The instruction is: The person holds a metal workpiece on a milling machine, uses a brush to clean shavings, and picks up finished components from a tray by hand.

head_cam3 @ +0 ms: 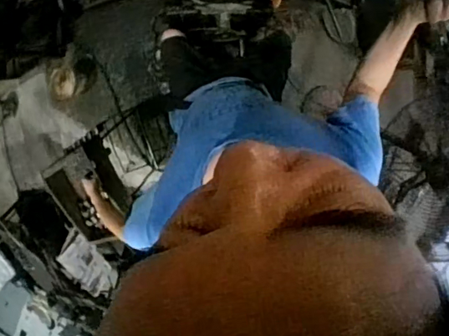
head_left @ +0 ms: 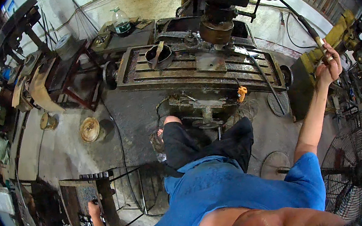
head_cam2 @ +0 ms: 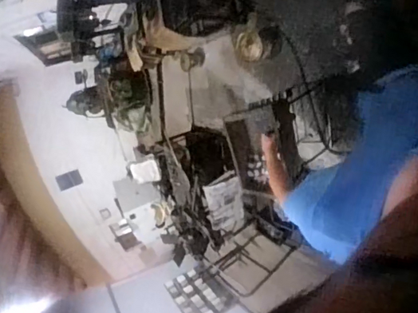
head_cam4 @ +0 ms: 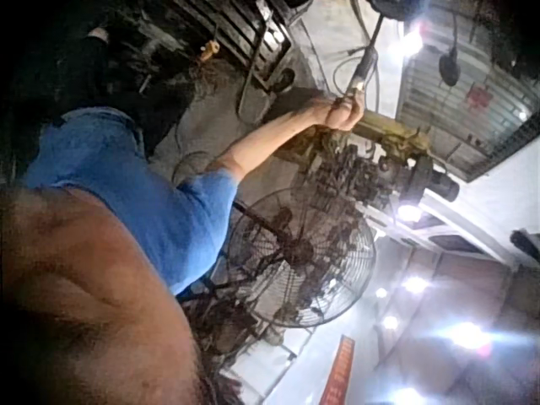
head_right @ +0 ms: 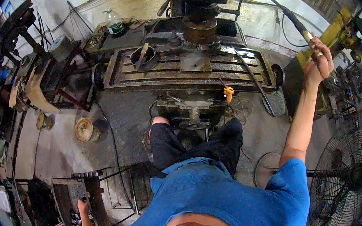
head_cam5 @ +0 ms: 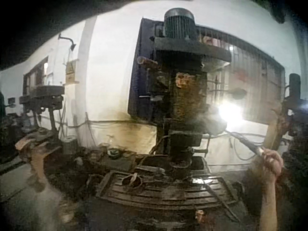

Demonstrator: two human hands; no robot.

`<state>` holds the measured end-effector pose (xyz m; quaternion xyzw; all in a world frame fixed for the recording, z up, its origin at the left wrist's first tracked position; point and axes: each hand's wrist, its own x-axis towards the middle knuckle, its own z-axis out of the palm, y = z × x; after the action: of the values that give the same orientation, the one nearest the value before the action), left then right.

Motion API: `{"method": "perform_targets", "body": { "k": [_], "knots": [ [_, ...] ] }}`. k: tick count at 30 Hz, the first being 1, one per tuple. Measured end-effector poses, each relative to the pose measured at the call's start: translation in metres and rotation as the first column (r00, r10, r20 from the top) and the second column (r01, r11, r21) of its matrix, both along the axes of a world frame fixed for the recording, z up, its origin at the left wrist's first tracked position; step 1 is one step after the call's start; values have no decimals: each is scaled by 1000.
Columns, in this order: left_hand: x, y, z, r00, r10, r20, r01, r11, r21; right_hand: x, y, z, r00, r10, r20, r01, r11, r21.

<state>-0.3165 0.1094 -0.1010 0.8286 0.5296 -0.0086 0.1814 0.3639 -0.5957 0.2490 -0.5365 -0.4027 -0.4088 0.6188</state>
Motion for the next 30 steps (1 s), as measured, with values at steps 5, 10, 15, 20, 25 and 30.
{"method": "perform_targets", "body": {
  "k": [5,10,15,20,25,30],
  "knots": [
    [-8,15,-10,967,232,-108,-249,949,-193,2,3,21,999,-39,1,40,999,-24],
    [-32,41,-57,974,182,138,-158,973,-168,4,-2,61,996,-67,66,77,984,-161],
    [-16,33,-59,983,100,157,-94,994,-50,23,-25,120,980,-62,190,125,931,-343],
    [-9,22,-37,998,6,60,-19,974,228,16,8,158,904,-426,39,424,881,-212],
    [3,45,5,684,477,552,-453,871,-190,-20,18,134,910,-370,187,363,929,70],
    [153,-24,100,514,226,828,-270,958,-94,-93,42,-51,837,-546,28,527,791,-311]
  ]
}}
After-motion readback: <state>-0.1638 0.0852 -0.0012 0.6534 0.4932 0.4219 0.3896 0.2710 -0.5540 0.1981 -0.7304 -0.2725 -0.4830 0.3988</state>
